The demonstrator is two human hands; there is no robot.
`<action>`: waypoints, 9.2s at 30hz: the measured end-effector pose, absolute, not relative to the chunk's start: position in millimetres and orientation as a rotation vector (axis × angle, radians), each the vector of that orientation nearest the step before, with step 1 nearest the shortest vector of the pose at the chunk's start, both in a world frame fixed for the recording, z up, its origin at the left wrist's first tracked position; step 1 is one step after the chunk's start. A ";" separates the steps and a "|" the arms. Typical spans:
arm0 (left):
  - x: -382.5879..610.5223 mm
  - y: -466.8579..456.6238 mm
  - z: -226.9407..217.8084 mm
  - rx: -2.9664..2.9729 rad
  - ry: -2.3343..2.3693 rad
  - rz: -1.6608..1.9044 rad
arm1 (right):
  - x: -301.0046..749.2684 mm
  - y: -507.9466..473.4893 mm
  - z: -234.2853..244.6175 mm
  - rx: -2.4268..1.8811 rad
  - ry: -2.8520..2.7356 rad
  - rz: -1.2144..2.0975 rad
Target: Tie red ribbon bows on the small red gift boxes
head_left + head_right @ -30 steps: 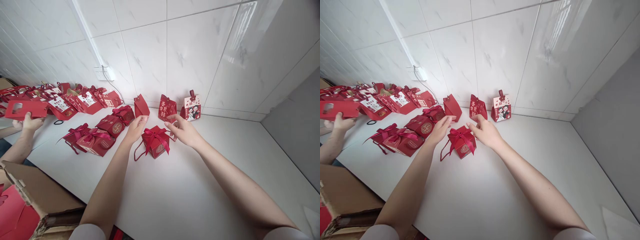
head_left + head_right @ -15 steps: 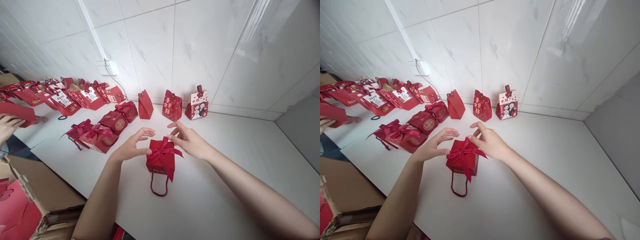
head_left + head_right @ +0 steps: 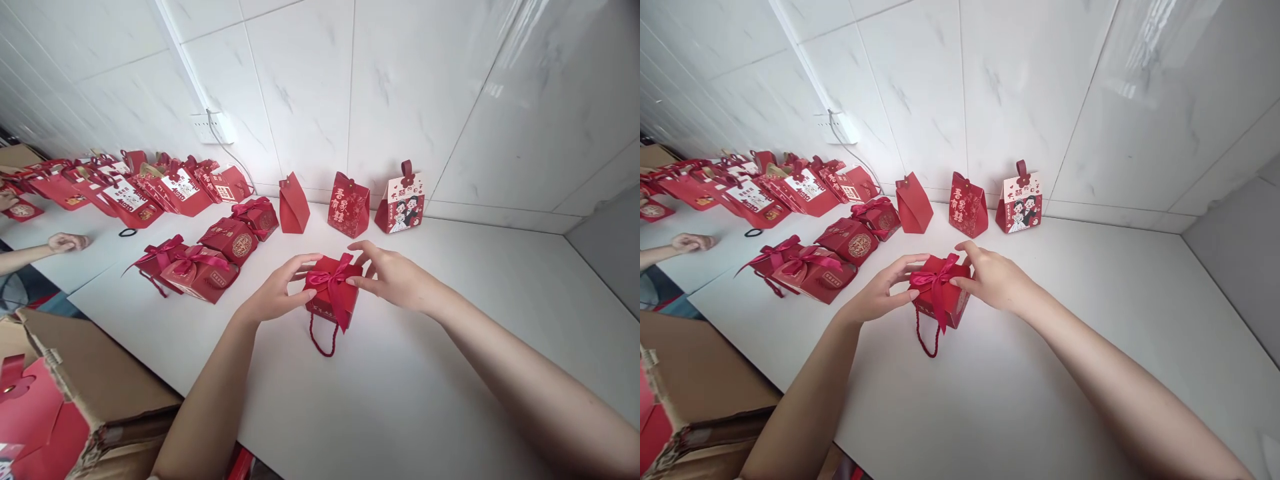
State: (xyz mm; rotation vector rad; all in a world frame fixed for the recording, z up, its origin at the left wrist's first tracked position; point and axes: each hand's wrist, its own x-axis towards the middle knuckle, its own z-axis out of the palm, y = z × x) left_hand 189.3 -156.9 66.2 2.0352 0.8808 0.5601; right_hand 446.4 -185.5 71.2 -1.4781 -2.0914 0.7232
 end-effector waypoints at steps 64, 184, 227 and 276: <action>211.0 -156.8 48.5 1.856 1.167 0.771 | 397.1 -233.1 72.5 -0.814 -2.794 0.099; 192.8 -169.0 88.1 2.037 0.761 0.487 | 455.9 -177.9 81.5 -0.824 -2.165 1.718; 186.7 -161.9 82.9 2.081 1.008 0.365 | 462.9 -179.4 81.8 -1.120 -2.020 1.787; 199.2 -162.9 78.1 1.850 0.768 0.297 | 471.9 -179.9 91.1 -0.981 -2.039 1.998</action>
